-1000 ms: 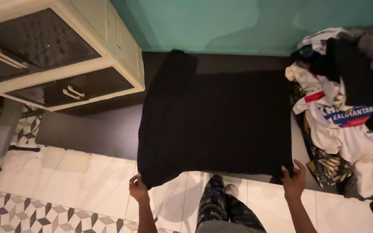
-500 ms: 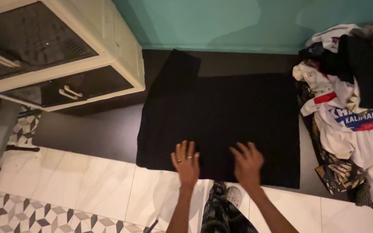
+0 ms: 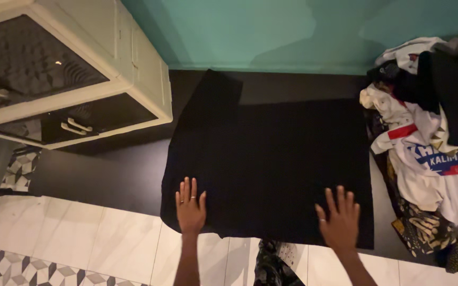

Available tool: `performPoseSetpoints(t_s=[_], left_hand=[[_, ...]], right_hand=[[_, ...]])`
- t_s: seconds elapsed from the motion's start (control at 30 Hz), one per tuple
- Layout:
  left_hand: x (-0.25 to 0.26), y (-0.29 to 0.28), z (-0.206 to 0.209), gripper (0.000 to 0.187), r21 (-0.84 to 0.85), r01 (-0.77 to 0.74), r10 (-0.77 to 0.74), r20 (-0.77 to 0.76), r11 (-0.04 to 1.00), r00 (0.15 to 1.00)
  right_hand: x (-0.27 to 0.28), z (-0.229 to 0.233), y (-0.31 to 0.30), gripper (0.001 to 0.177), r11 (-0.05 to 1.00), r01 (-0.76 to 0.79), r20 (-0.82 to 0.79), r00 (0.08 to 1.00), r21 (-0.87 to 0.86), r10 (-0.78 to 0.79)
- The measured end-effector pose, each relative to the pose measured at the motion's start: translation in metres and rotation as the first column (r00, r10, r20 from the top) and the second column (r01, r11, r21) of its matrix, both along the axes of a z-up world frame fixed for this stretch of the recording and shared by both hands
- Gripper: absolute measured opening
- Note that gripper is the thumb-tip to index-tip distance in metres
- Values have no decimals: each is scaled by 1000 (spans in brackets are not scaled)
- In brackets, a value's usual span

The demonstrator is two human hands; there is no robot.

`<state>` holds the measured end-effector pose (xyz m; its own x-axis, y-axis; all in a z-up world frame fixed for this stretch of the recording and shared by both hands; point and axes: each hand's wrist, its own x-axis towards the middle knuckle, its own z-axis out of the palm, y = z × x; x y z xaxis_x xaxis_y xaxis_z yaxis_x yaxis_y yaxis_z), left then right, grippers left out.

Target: The person folds a blue shirt and a black shirt on a table, then places the folded blue shirt into a plastic cabinet.

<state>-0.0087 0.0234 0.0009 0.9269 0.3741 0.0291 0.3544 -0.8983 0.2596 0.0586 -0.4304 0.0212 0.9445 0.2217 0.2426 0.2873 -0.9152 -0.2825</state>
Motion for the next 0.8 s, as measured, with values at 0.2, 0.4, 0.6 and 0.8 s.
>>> performPoseSetpoints(t_s=[0.2,0.4,0.6,0.8], left_hand=[[9,15,-2,68,-32,-128,129,16,991,992],[36,-64,2,66,37,-24,18,158,999,987],[65,-77,17,63,-36,292,-291,28,956,956],[55,65,19,63,32,97,-97,12,995,995]], right_hand=[[-1,-5,-22,60,948,308,-142,938,-78,-316],[19,7,75,47,964,130,-257,948,-233,-190],[50,22,160,59,984,-173,-158,973,-27,167],[86,9,71,69,995,-39,-4,999,-91,39]])
